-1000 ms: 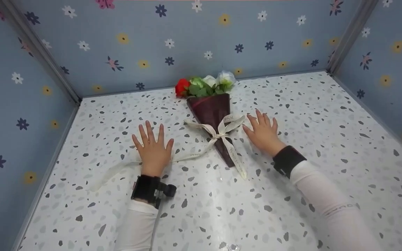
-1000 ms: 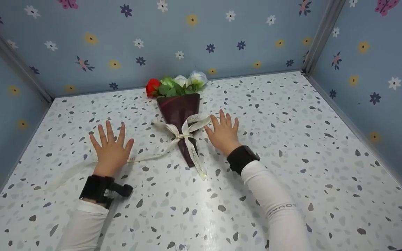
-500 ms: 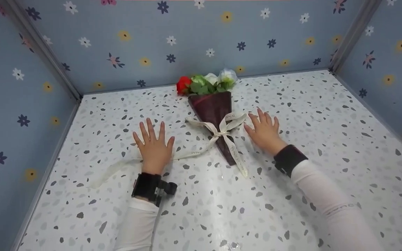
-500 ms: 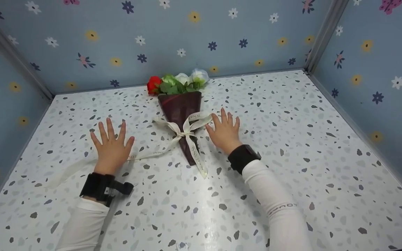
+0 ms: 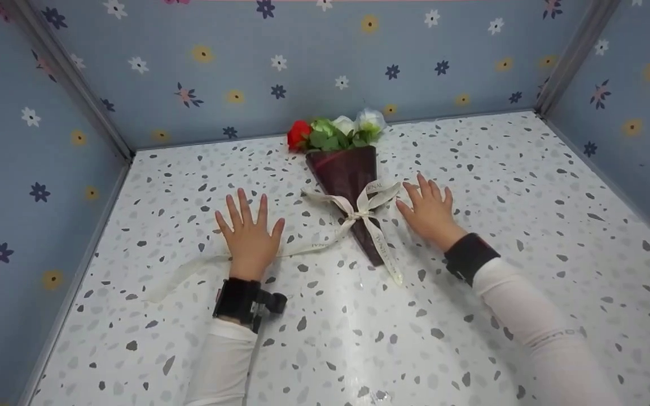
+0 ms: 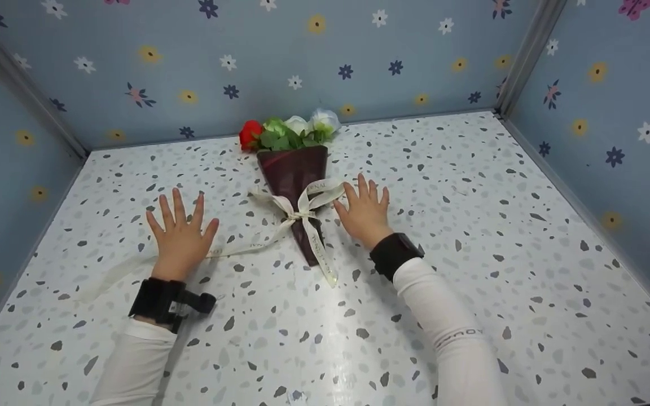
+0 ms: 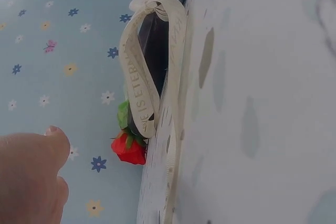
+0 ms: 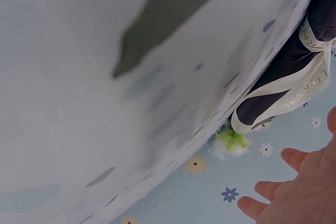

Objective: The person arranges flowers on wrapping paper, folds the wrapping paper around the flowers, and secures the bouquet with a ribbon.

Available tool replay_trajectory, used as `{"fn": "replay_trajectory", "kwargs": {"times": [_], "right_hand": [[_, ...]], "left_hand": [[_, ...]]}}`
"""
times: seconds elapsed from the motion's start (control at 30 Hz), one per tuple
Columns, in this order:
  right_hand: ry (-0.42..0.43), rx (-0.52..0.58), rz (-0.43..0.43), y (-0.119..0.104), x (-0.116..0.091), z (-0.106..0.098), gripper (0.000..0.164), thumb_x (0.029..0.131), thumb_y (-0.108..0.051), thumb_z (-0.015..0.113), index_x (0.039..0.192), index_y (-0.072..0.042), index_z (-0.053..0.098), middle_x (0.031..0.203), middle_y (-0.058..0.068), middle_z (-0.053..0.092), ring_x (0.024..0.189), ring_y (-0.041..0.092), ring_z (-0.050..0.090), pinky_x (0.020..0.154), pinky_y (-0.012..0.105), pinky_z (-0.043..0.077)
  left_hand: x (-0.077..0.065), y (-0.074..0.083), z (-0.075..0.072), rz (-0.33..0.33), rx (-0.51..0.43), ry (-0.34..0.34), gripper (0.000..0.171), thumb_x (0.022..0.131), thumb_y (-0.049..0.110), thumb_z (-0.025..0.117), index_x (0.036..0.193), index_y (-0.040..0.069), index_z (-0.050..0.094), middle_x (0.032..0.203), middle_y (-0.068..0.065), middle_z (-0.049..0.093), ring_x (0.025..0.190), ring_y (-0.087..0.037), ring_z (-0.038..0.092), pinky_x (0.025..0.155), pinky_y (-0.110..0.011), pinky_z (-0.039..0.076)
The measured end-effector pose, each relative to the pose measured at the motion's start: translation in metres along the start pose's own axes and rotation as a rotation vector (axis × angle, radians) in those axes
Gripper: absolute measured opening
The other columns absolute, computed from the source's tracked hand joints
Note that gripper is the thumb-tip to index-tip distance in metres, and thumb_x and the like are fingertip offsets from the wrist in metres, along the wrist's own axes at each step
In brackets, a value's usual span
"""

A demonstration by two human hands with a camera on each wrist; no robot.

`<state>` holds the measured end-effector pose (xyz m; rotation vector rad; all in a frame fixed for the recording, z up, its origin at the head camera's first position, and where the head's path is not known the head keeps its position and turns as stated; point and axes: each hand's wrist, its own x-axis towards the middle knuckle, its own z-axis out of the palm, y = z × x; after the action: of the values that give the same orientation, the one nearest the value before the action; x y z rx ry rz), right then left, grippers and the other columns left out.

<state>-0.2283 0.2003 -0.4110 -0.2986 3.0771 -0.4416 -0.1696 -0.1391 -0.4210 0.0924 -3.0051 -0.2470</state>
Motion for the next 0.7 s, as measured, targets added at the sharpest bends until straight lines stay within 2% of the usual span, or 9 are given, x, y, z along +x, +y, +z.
{"fn": "replay_trajectory", "kwargs": {"times": [0.2,0.47,0.6,0.7], "right_hand": [[0.000,0.002,0.019,0.004,-0.006,0.000,0.059,0.100,-0.043,0.032,0.148,-0.009,0.028,0.155,0.021,0.008,0.140,0.043,0.009,0.107,0.062,-0.002],[0.000,0.002,0.028,0.006,-0.015,-0.003,0.057,0.100,-0.043,0.032,0.147,-0.010,0.030,0.155,0.020,0.008,0.139,0.043,0.010,0.107,0.062,-0.001],[0.028,-0.004,0.188,0.036,-0.064,-0.015,0.057,0.100,-0.043,0.033,0.147,-0.011,0.029,0.156,0.020,0.008,0.139,0.043,0.010,0.107,0.062,0.000],[0.043,0.004,0.305,0.051,-0.105,-0.027,0.058,0.101,-0.044,0.033,0.148,-0.011,0.029,0.156,0.020,0.007,0.139,0.043,0.010,0.107,0.062,-0.001]], "left_hand": [[0.003,0.003,0.001,0.016,0.009,-0.021,0.067,0.098,0.054,0.029,0.153,0.019,0.013,0.156,-0.019,-0.012,0.140,-0.039,-0.016,0.106,-0.059,-0.015],[0.001,0.007,0.004,0.035,-0.007,-0.061,0.067,0.098,0.055,0.027,0.153,0.020,0.012,0.155,-0.019,-0.016,0.137,-0.036,-0.026,0.104,-0.057,-0.020],[0.011,0.047,0.009,0.197,-0.020,-0.102,0.067,0.099,0.055,0.027,0.153,0.019,0.011,0.154,-0.020,-0.017,0.138,-0.038,-0.024,0.104,-0.058,-0.019],[0.014,0.079,0.006,0.332,-0.038,-0.108,0.067,0.099,0.054,0.028,0.153,0.019,0.010,0.155,-0.021,-0.015,0.138,-0.039,-0.022,0.105,-0.060,-0.016]]}}
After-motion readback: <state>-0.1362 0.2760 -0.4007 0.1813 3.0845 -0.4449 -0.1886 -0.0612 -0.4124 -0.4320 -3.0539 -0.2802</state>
